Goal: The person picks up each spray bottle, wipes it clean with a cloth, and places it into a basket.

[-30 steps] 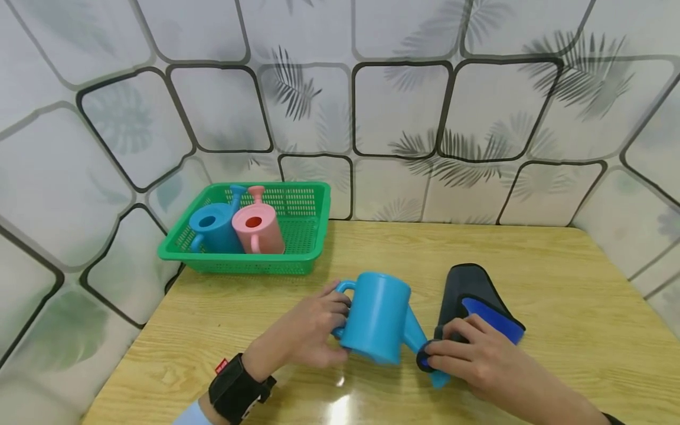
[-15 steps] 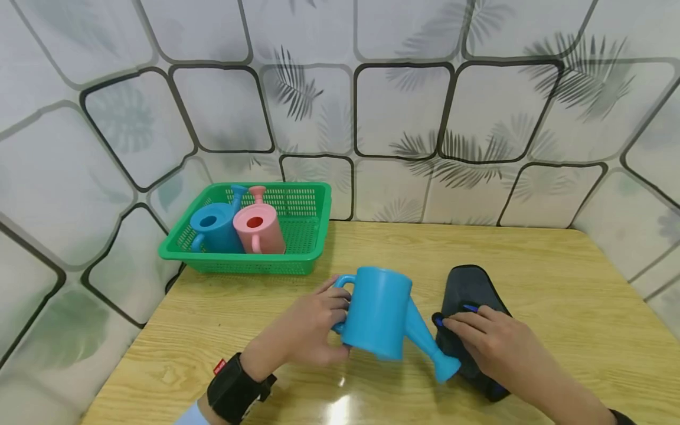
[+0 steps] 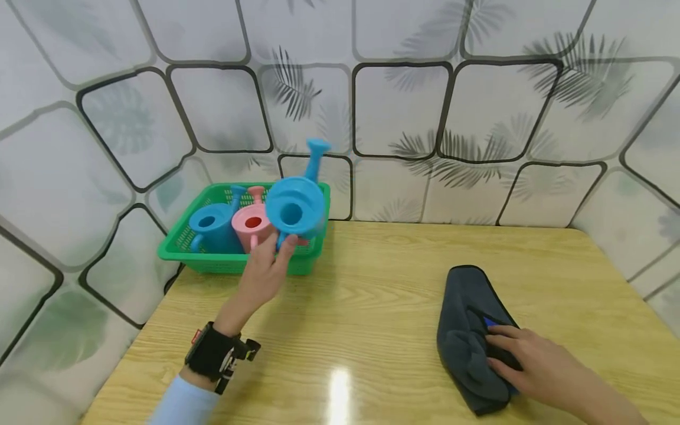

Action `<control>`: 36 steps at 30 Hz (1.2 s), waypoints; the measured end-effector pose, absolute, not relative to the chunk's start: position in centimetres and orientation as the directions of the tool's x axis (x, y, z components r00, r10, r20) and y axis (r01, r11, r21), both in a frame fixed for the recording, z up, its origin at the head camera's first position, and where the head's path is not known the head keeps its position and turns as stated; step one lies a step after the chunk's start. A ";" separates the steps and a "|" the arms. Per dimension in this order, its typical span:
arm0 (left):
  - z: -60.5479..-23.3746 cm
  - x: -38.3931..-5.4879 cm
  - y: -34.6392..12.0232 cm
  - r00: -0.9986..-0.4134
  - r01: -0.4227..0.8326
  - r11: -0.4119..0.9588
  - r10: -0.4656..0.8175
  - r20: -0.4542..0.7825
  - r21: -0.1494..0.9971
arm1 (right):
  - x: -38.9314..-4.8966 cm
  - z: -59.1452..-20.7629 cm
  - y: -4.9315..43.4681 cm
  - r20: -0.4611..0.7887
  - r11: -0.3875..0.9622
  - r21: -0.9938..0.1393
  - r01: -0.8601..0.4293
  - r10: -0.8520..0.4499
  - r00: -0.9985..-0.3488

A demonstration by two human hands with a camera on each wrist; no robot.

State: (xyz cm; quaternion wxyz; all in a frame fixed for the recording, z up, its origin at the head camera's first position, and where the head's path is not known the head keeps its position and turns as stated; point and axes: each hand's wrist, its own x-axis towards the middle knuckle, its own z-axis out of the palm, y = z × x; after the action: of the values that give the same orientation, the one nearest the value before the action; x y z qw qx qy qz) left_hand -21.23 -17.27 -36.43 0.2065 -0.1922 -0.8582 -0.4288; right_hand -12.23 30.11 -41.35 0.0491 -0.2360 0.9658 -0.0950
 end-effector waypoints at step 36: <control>-35.4 -25.2 -18.6 -0.992 -0.062 0.955 -0.026 -0.126 0.290 | -12.9 -40.9 29.2 -0.197 0.887 -0.242 -0.393 -0.442 -0.875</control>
State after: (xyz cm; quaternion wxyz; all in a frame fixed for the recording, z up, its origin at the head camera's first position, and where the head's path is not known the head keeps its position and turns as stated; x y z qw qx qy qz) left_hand -25.23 -18.64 -35.38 -0.0605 0.0222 -0.9868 -0.1484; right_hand -12.88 29.19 -40.87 0.1243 -0.2168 0.9633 -0.0979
